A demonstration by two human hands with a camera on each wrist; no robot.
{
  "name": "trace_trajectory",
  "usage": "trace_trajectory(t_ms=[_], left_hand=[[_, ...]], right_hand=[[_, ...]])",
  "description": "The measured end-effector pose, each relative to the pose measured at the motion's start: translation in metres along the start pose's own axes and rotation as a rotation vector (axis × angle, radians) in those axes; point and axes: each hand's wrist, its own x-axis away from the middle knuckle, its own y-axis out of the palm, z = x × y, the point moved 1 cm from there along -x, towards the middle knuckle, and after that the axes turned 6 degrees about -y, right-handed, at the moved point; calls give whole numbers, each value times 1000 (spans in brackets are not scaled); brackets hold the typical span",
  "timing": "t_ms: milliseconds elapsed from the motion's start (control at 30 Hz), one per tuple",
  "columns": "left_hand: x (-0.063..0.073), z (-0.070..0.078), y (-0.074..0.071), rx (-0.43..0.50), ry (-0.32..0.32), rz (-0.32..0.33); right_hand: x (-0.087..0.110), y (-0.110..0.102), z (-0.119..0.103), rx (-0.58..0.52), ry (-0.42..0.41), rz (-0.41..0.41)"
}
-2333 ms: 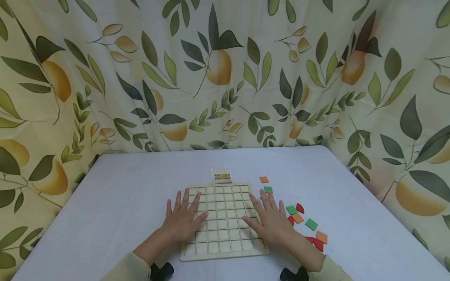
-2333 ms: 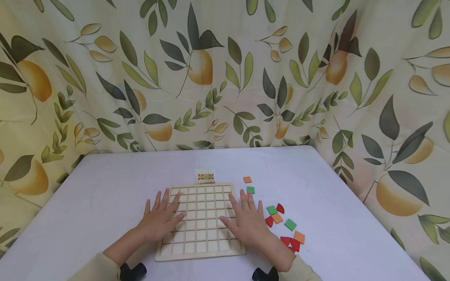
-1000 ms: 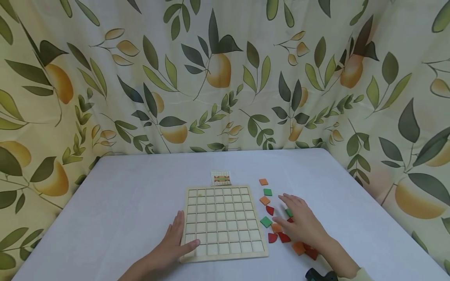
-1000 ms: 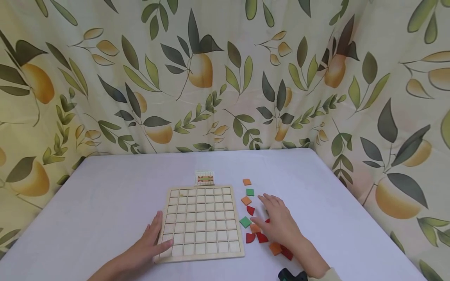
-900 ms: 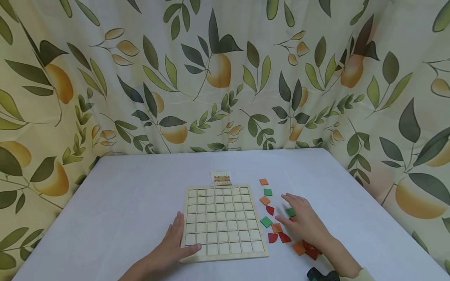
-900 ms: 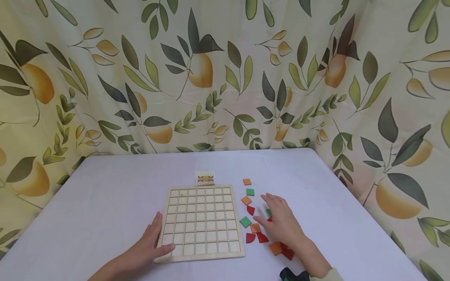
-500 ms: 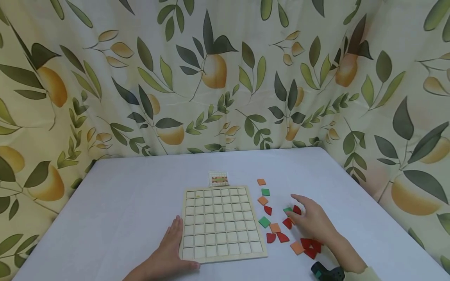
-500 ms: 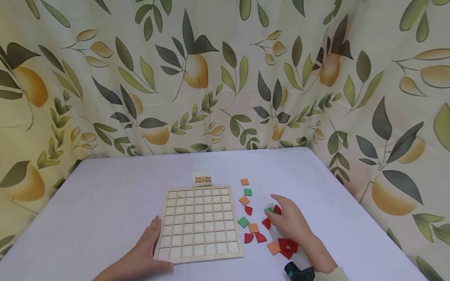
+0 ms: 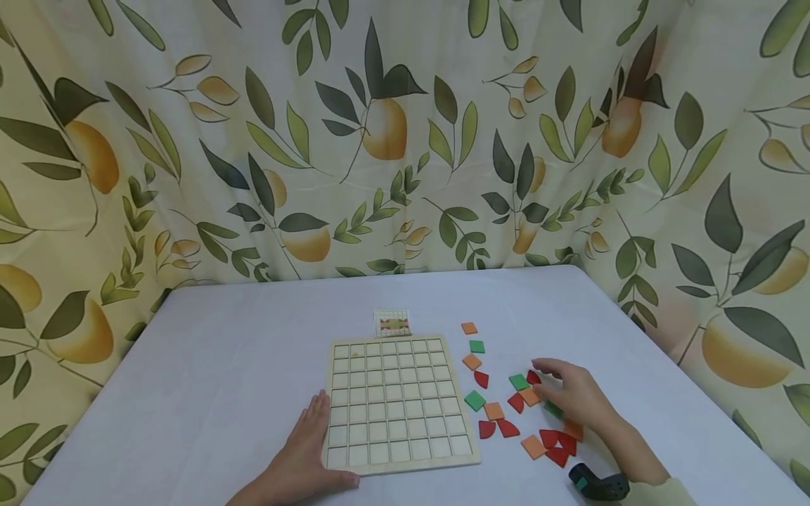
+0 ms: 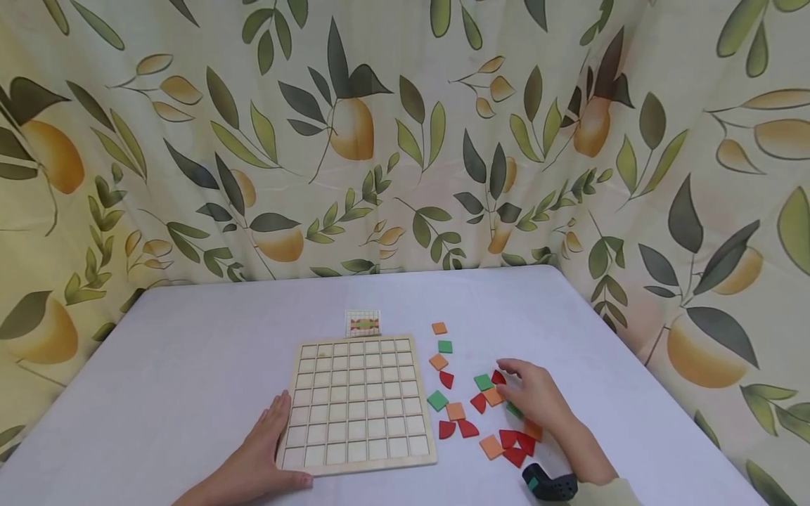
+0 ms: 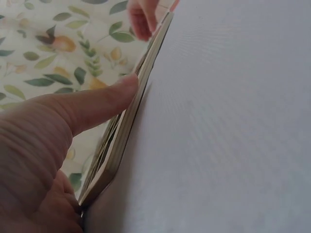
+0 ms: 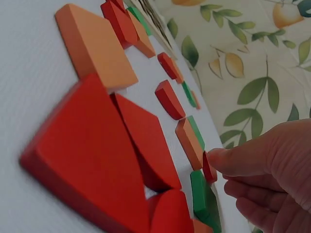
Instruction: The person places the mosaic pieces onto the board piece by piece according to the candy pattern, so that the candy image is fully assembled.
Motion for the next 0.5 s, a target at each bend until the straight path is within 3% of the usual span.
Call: trace_trajectory(t_ms=[233,500], left_hand=[[0,1,-2,7,15,11],[0,-1,-1,9,30,14]], right_hand=[[-3,1,4,10,16,-27],[-8,-4,12,17,-46,-45]])
